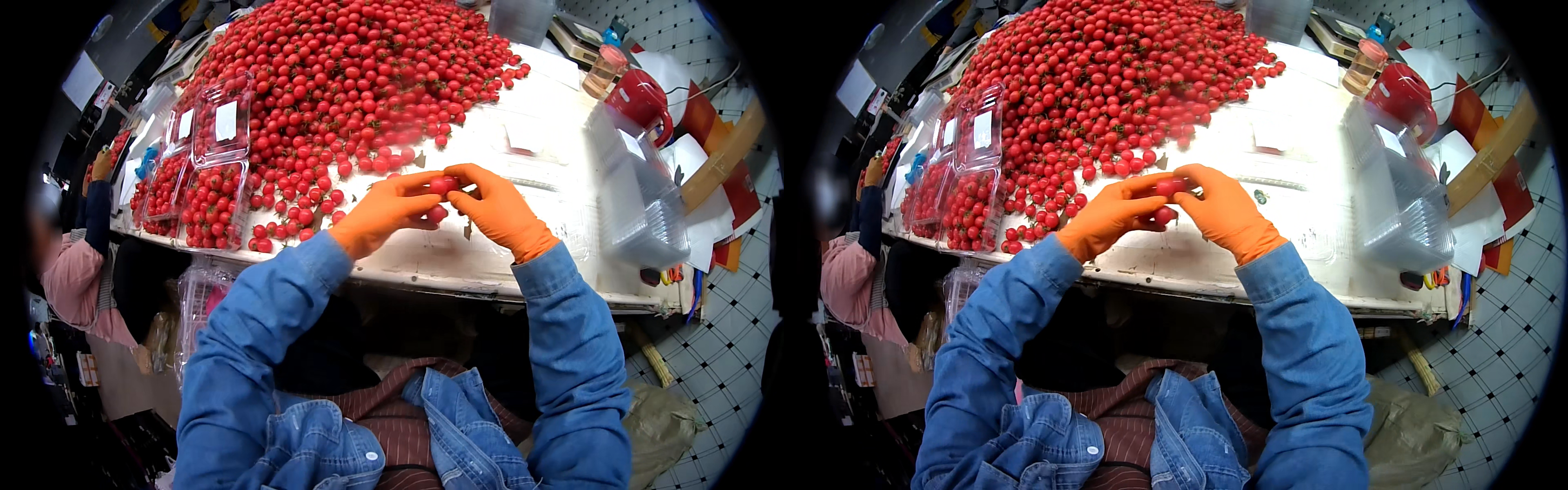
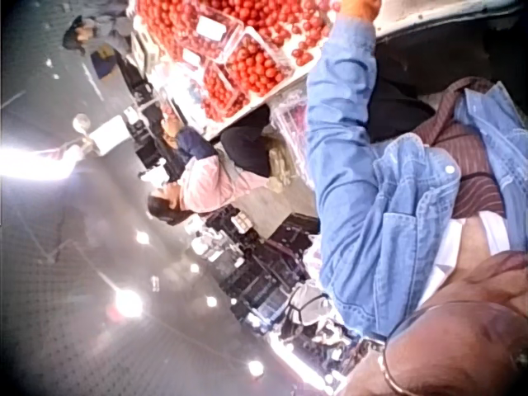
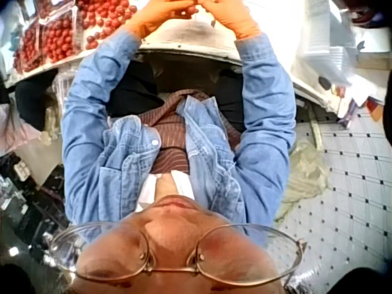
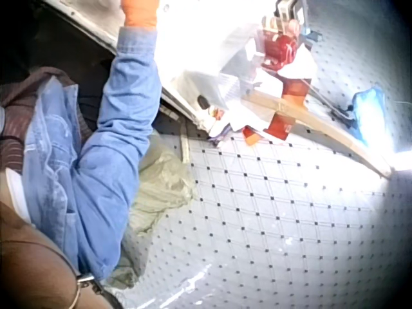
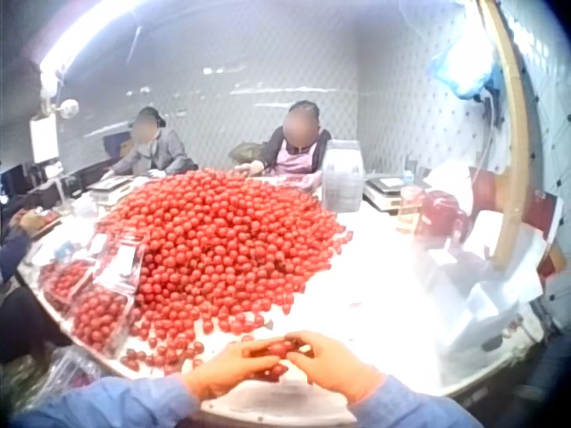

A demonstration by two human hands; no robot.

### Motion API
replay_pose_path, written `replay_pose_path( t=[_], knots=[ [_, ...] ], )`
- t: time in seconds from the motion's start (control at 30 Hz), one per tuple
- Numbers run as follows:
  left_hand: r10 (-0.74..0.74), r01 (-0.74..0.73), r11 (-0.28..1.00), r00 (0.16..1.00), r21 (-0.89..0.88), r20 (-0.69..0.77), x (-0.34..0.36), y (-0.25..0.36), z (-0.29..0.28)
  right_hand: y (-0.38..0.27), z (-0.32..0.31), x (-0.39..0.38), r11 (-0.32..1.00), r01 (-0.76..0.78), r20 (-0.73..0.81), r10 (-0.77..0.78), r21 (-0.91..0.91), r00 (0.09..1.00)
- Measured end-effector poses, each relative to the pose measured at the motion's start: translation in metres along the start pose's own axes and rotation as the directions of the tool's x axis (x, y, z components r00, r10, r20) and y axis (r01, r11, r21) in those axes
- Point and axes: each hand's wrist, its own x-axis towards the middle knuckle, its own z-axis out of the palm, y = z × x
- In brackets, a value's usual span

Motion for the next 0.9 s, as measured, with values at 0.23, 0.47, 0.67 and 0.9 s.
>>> replay_pose_path(
  t=[0.23,0.47,0.67,0.9],
  knots=[
    [0.137,-0.150,0.982,0.984,0.114,0.109,0.070,-0.020,0.084,0.008,-0.069,-0.021,0.749,-0.179,-0.171,0.088,-0.638,0.981],
    [0.135,-0.168,0.915,0.984,0.367,0.114,0.055,-0.012,0.060,0.021,-0.077,-0.026,0.640,-0.281,-0.232,0.161,-0.715,0.959],
    [0.549,0.069,-0.187,0.835,0.980,0.045,0.040,-0.016,-0.070,0.015,-0.035,-0.001,0.714,-0.037,-0.226,-0.171,-0.699,0.959],
    [0.202,-0.252,-0.104,0.942,0.962,0.269,-0.026,-0.021,-0.061,0.021,0.029,0.033,0.664,0.184,-0.006,-0.272,-0.725,0.962]
  ],
)
